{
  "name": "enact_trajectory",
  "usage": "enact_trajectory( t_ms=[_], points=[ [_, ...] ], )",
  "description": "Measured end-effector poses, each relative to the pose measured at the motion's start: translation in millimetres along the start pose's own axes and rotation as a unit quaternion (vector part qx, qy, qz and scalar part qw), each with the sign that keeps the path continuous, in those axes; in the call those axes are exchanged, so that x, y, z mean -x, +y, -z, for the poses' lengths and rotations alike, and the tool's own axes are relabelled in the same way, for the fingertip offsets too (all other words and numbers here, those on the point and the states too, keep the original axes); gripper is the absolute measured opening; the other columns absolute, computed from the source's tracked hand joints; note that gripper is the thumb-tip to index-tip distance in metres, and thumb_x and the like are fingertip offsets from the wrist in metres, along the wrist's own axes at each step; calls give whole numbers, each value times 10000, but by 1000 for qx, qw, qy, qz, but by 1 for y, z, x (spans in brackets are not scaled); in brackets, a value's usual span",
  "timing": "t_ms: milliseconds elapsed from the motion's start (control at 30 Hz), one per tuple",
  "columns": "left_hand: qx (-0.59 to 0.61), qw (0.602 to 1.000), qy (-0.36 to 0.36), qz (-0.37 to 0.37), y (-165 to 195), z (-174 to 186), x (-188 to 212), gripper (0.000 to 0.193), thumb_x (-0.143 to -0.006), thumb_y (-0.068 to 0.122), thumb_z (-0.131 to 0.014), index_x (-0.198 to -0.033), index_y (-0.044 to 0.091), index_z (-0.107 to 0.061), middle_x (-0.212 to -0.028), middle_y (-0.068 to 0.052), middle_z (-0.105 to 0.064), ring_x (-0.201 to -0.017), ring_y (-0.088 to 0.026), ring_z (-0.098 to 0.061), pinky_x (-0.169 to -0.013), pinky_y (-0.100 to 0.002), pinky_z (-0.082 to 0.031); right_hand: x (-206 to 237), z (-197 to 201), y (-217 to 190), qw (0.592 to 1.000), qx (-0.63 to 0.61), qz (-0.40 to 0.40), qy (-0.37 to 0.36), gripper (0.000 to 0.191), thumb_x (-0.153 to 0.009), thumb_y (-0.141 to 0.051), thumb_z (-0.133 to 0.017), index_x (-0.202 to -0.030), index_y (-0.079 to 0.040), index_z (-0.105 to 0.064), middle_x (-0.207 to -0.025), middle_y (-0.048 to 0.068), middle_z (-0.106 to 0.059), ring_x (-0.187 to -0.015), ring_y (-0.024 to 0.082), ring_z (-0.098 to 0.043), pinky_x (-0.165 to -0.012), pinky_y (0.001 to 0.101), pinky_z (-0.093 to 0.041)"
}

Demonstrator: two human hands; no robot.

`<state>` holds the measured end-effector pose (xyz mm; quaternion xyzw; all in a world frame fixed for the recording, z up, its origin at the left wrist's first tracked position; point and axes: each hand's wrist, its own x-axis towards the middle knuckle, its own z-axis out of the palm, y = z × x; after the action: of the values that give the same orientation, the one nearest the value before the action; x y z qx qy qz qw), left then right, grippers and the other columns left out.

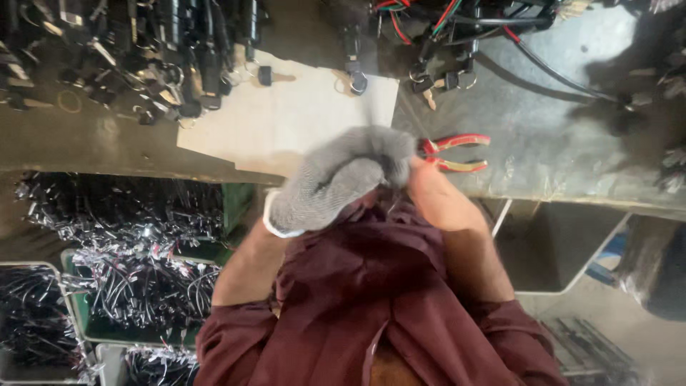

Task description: The person holds a black cable and uses red-handled pliers to cut and strip the outer insulation from its end, pulling the stripped jacket away to expose inner colored wires. They reposition the cable and repeat the stripping at the cable end, working over a paper sheet on the workbench.

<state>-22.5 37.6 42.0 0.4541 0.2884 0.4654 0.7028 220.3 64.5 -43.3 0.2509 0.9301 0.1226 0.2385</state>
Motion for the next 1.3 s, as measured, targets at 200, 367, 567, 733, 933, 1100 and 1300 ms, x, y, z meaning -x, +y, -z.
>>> enact_trajectory(
  t_ms=[200, 367, 567, 733, 933, 1100, 1300],
  points=[
    [-295, 921, 207, -146, -21, -19, 2, 193, -964, 104, -771, -1127, 57, -678, -1119, -63, -743, -1107, -228, -668, -1032, -343, -526, 15, 9, -15, 544, -806, -86, 219, 456, -1065, -259, -624, -1399, 39, -538, -1195, 86, -641, -1065, 156, -602, -963, 275, -484],
    [-340, 913, 220, -35, -28, -23, 17, 308, -855, 234, -899, -1076, 102, -730, -1041, -12, -749, -941, -160, -732, -815, -296, -585, 11, 48, 9, 658, -676, -20, 331, 389, -954, -62, -615, -1337, -9, -572, -1267, 138, -621, -1211, 299, -592, -1106, 376, -447],
    [-462, 856, 229, -43, -22, -23, 13, 367, -780, 324, -942, -1035, 137, -757, -993, -23, -737, -881, -206, -722, -782, -322, -569, 16, 58, 8, 668, -670, -57, 319, 576, -792, 108, -526, -1356, 3, -576, -1184, 165, -603, -1064, 308, -603, -957, 363, -497],
    [-409, 890, 195, -45, -22, -21, 10, 408, -839, 396, -904, -1127, 145, -761, -1156, -32, -739, -996, -228, -753, -865, -330, -598, 14, 42, -4, 679, -655, -63, 326, 512, -841, 34, -595, -1352, 20, -558, -999, 142, -573, -852, 313, -563, -790, 378, -465],
    [-450, 870, 186, -76, -31, -28, 17, 385, -899, 100, -622, -1278, 40, -653, -1191, -154, -693, -935, -366, -635, -843, -461, -492, 8, 35, -27, 521, -795, -127, 283, 473, -1076, -289, -537, -1443, 9, -525, -1012, 65, -636, -821, 162, -577, -761, 300, -470],
    [-469, 857, 167, -129, -38, -34, 22, 330, -1049, 211, -610, -1318, 28, -554, -1155, -109, -685, -968, -386, -649, -902, -491, -490, 5, 33, -22, 473, -832, -71, 280, 400, -1117, -290, -542, -1350, 34, -567, -1188, 49, -625, -1066, 123, -564, -943, 282, -472],
    [-436, 895, 86, -39, -33, -14, 20, 388, -947, 354, -771, -1213, 93, -661, -1073, -55, -715, -970, -309, -701, -946, -452, -515, 9, 39, -17, 461, -859, -22, 221, 351, -1001, -219, -578, -1236, 39, -612, -1021, 46, -643, -915, 98, -546, -812, 271, -466]
  ],
)
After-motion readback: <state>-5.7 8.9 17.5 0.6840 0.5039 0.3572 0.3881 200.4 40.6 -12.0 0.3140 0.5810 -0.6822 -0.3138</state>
